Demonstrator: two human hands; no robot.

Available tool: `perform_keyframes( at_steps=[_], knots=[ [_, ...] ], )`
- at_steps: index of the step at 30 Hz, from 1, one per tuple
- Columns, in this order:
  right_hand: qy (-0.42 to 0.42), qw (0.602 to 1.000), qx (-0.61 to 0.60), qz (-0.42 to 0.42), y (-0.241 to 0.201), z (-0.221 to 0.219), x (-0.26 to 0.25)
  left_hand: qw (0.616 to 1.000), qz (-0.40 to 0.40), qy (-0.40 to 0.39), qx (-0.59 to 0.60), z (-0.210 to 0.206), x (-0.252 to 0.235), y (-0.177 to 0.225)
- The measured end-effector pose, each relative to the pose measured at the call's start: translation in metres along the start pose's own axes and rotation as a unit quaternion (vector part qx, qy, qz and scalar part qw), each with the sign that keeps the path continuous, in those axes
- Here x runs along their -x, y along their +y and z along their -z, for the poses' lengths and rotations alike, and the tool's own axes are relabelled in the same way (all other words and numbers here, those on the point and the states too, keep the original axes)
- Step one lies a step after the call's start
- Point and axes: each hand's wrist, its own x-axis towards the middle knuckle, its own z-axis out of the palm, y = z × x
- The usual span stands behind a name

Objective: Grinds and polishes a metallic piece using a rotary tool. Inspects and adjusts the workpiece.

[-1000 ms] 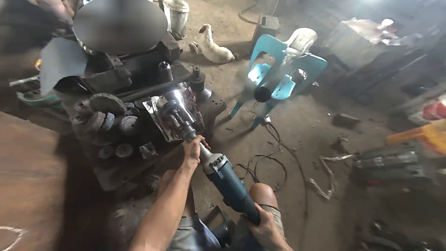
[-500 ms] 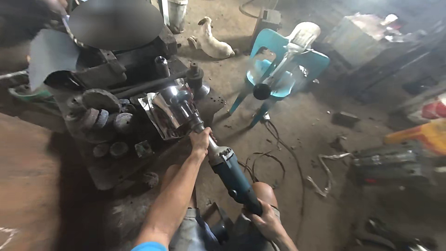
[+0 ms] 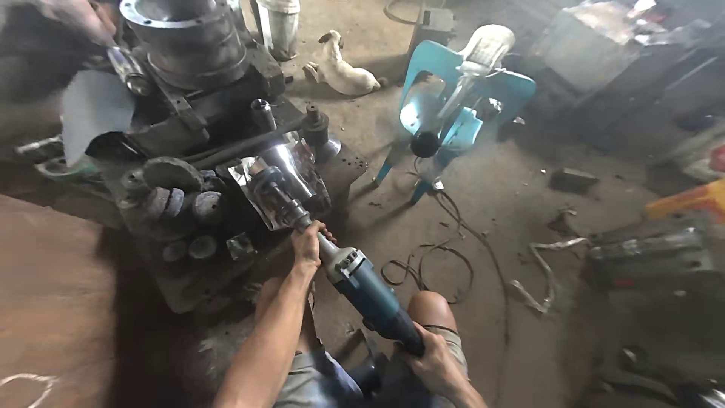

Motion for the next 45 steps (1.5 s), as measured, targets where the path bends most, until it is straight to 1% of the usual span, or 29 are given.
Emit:
perform_keyframes(
  at_steps=[3,5,9,12,16,21,24,27,31,37,40,45],
  knots=[
    [0.011,0.999,-0.038,0.002,0.006,-0.002,-0.002,1.0,0.004,-0.01,-0.012,-0.013,-0.003,0.001],
    [0.016,0.997,-0.07,-0.001,0.01,-0.001,-0.004,0.999,0.016,-0.001,-0.035,-0.025,-0.004,0.002],
    [-0.007,0.99,-0.133,-0.035,0.016,0.005,-0.009,0.995,0.042,0.011,-0.086,-0.047,-0.006,-0.001],
    [-0.016,0.987,-0.154,-0.045,0.014,0.009,-0.009,0.995,0.039,0.008,-0.091,-0.05,-0.006,-0.003],
    [-0.012,0.993,-0.117,-0.027,0.012,0.007,-0.007,0.996,0.034,0.012,-0.076,-0.038,-0.002,0.001],
    [-0.03,0.999,-0.019,-0.02,0.004,0.0,-0.001,1.0,0.01,0.016,-0.022,0.003,0.001,-0.005],
    [-0.032,0.999,0.017,-0.026,-0.004,-0.003,0.003,1.0,0.003,0.018,-0.004,0.015,0.002,-0.007],
    [-0.005,1.0,0.015,-0.014,-0.001,-0.006,0.001,1.0,-0.002,0.001,-0.008,0.006,0.0,-0.003],
    [0.012,0.999,-0.029,-0.012,0.004,-0.005,0.0,0.999,0.008,-0.008,-0.036,-0.016,-0.002,0.0],
    [0.007,0.992,-0.118,-0.045,0.016,-0.001,-0.005,0.994,0.05,-0.012,-0.093,-0.043,-0.009,-0.011],
    [0.001,0.99,-0.133,-0.049,0.016,0.0,-0.006,0.994,0.052,-0.012,-0.097,-0.045,-0.008,-0.009],
    [-0.002,0.994,-0.1,-0.033,0.012,-0.003,-0.001,0.997,0.034,-0.003,-0.072,-0.031,-0.001,-0.003]
  ],
)
